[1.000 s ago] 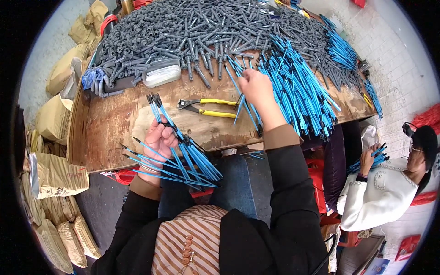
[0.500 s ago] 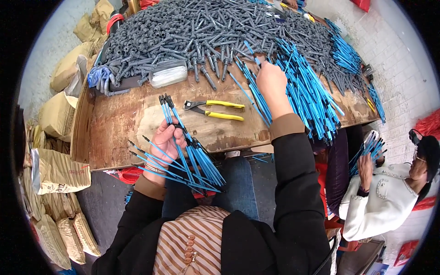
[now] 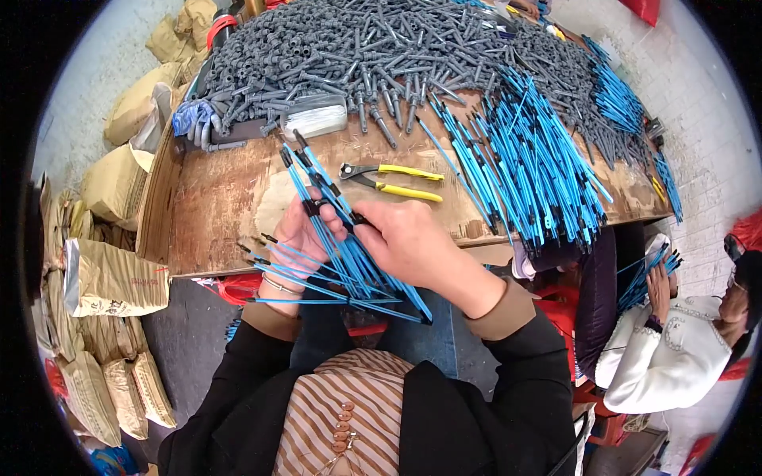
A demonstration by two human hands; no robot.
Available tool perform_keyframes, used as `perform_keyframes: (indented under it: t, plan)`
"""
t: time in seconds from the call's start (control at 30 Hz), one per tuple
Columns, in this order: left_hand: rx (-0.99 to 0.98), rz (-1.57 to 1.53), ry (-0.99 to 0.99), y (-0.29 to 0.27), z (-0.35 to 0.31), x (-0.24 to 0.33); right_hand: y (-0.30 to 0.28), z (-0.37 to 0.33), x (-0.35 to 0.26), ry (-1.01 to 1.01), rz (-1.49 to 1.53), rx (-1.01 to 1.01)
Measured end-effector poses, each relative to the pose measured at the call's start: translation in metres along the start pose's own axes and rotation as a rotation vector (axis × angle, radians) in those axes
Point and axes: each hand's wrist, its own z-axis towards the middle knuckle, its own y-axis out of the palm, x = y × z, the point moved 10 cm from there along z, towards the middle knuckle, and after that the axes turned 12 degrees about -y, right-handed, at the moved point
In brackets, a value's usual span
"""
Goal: Assembling blue pen components by attaching black tips and using pliers to trim or secure them.
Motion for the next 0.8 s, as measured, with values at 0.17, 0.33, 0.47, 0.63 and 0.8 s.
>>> perform_keyframes:
  t: [0.17,0.33,0.47,0.63,0.8]
  plan:
    - [0.006,0.155,0.077,0.005,-0.003,0.014,-0.002,-0.017,-0.003,-0.033,-0.134,0.120]
    - [0.104,0.317,0.129,0.005,0.001,0.016,0.007,-0.018,-0.009,0.005,-0.211,0.051]
    - [0.184,0.226,0.087,0.003,0.001,0.010,0.015,-0.020,-0.002,0.049,-0.045,-0.055]
    - [0.182,0.119,-0.003,0.005,-0.001,0.007,-0.008,-0.024,0.048,0.124,0.200,-0.076]
    - [0.179,0.222,-0.076,0.010,-0.010,0.006,-0.082,-0.055,0.158,0.491,-0.443,0.163]
